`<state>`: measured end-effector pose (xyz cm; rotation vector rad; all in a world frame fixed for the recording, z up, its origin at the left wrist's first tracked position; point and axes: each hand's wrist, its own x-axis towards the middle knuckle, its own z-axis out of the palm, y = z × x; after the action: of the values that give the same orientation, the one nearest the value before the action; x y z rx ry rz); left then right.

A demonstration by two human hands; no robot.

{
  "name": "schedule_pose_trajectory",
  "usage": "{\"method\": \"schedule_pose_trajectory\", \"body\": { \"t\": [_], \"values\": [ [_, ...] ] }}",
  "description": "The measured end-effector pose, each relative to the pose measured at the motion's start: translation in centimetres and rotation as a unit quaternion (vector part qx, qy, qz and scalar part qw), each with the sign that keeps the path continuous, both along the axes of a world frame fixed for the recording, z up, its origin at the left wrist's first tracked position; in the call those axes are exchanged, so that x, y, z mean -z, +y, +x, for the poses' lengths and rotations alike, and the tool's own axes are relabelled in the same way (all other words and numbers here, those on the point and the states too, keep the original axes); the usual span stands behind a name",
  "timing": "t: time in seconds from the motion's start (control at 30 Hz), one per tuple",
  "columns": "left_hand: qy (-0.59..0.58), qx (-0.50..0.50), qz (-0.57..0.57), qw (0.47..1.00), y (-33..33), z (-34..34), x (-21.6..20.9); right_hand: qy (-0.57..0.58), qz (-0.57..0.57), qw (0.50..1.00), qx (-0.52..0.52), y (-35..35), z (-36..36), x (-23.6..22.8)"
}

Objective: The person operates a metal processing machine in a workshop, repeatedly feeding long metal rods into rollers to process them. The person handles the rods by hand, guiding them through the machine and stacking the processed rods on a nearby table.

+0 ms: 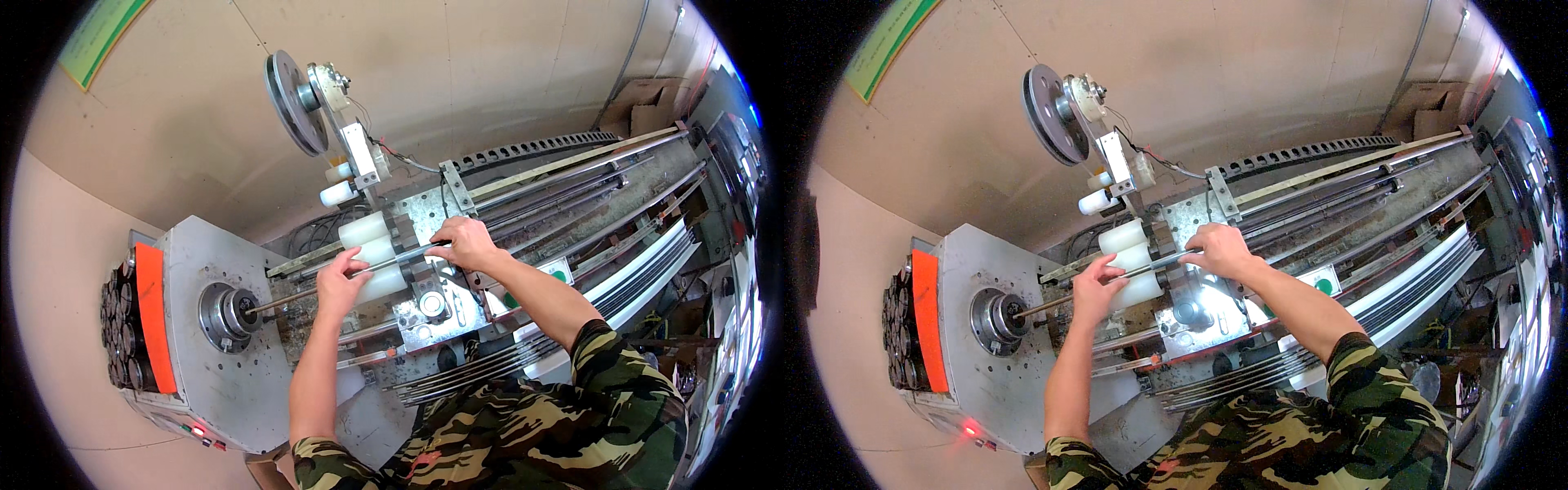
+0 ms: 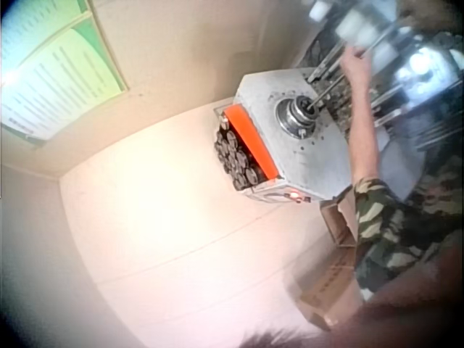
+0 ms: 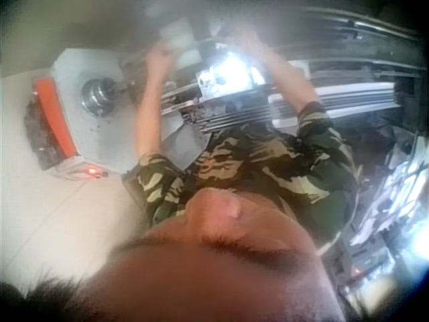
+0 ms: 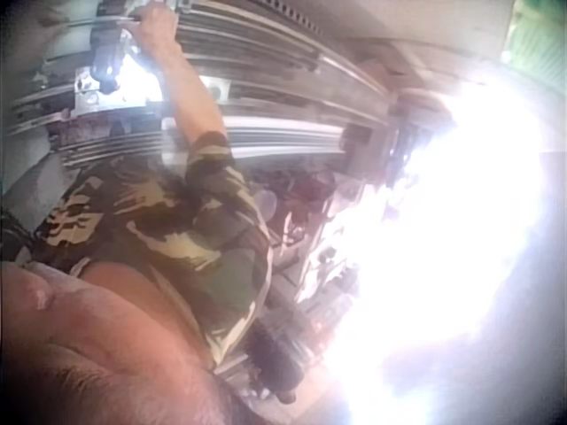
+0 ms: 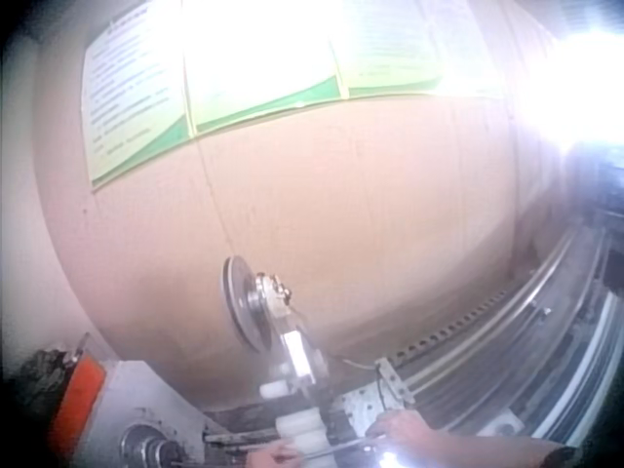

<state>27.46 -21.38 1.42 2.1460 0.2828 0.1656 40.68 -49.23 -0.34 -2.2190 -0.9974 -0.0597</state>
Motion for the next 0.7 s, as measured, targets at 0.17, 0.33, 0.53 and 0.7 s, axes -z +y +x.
{"method": "schedule_pose_trajectory", "body": {
  "t": [0.17,0.33,0.53,0.7],
  "values": [
    [-0.076,0.051,0.113,0.989,0.4,0.1,0.3,-0.017,0.017,1.0,0.0,0.1,0.3,0.3],
    [-0.073,0.032,0.077,0.994,-0.3,0.2,-1.0,-0.023,0.043,0.999,0.007,0.6,0.0,0.3],
    [-0.058,0.027,0.055,0.996,-0.4,0.8,-0.4,-0.043,0.023,0.999,0.004,1.5,-0.4,0.1],
    [-0.057,-0.031,-0.047,0.997,-0.6,0.2,0.8,-0.042,0.012,0.999,0.004,1.3,-0.3,0.9]
  ]
}}
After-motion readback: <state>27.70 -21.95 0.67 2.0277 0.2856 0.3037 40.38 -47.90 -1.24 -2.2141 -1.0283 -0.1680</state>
